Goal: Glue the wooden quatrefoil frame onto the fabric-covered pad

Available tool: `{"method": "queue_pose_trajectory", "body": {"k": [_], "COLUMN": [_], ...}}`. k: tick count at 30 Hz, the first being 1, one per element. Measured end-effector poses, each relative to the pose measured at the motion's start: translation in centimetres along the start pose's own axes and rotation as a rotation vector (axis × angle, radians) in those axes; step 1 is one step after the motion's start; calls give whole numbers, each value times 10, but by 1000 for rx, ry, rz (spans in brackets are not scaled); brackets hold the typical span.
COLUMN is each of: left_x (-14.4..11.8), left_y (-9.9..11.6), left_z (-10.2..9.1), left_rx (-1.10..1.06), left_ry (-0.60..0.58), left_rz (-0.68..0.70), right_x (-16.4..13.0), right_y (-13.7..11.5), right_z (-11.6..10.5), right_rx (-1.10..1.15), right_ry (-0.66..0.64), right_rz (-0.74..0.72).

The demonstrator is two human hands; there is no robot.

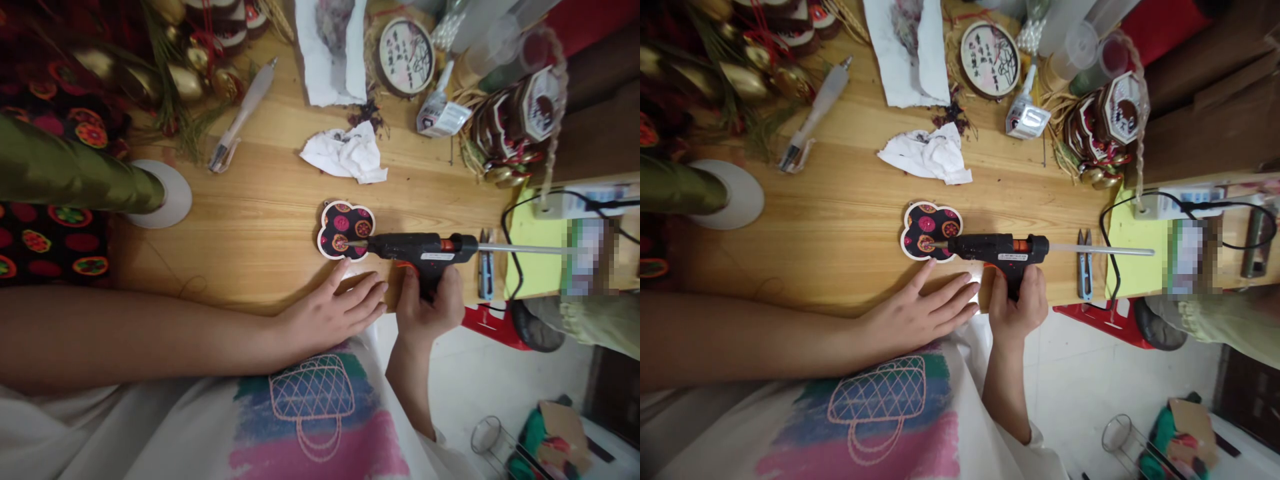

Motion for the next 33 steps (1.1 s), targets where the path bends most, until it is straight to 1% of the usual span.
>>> {"method": "queue_pose_trajectory", "body": {"k": [6, 10, 15, 25, 31, 33], "left_x": [0, 0, 0, 1, 0, 0], "left_y": [0, 0, -1, -1, 0, 0], "left_z": [1, 0, -2, -2, -1, -1], "left_rx": [3, 7, 15, 22, 9, 11], "left_ry": [-8, -10, -20, -39, -21, -20], "left_rz": [-2, 2, 7, 12, 5, 4], "right_x": [1, 1, -3, -6, -5, -4], "right_y": [-1, 0, 1, 1, 2, 1], "right_z": [0, -2, -3, -2, -1, -1], "right_rx": [7, -10, -19, 19, -41, -35], "right_ry": [20, -19, -19, -13, -61, -47], "right_rz": [4, 37, -18, -10, 62, 45]}}
Point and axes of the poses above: each hand's wrist, its own x-axis towards the middle knuckle, its own z-axis out of the palm, y = z × x, the point moved 2 cm from there along x, towards the middle knuckle, and after that the axes turned 15 degrees about -z, right-handed, at the moved point
